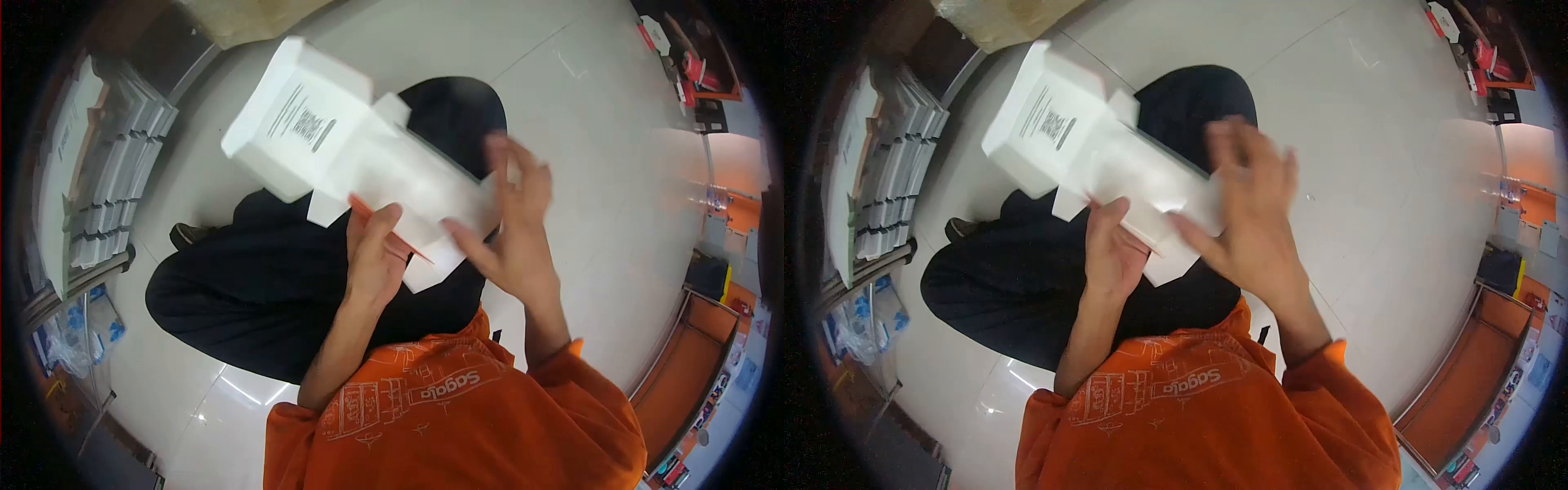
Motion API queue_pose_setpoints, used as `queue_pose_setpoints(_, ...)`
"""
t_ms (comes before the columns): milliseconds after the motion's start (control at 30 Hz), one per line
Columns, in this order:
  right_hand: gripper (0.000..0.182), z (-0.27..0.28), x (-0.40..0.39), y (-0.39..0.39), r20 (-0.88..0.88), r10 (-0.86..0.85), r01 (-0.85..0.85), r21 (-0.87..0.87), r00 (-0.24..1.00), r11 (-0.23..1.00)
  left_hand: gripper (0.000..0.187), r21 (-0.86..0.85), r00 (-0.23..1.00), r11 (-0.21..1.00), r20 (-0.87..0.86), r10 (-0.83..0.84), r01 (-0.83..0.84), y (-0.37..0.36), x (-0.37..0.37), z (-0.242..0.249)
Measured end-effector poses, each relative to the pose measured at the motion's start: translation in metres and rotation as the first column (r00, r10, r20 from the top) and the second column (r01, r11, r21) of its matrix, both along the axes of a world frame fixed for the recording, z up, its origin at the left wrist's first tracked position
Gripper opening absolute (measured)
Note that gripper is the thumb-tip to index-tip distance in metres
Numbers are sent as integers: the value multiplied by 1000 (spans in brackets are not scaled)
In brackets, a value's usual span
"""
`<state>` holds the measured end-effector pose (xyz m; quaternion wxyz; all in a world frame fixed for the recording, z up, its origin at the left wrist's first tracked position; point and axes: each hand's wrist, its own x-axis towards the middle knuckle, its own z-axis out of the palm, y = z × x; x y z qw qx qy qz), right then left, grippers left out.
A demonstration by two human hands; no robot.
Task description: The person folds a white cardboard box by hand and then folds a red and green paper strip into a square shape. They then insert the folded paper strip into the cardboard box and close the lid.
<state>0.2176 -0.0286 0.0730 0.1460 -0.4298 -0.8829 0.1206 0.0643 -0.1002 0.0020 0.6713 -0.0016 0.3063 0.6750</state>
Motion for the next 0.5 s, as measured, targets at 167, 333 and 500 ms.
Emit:
queue_pose_setpoints(167, 50, -32, 20, -35, -396, -808, 67, -881, 437, 468, 59, 97, 997, 995, 69, 24, -30, -18, 8, -21)
queue_pose_setpoints(333, 32, -40, 6, -25, -504, -717, 175, -746, 481, 642, 36, -133, 905, 957, -314, -287, 258, -43, 27, -15)
queue_pose_setpoints(500, 31, -18, 41, 20, -531, -528, 100, -636, 663, 765, 47, 58, 350, 634, -871, -345, 771, -66, 22, 22)
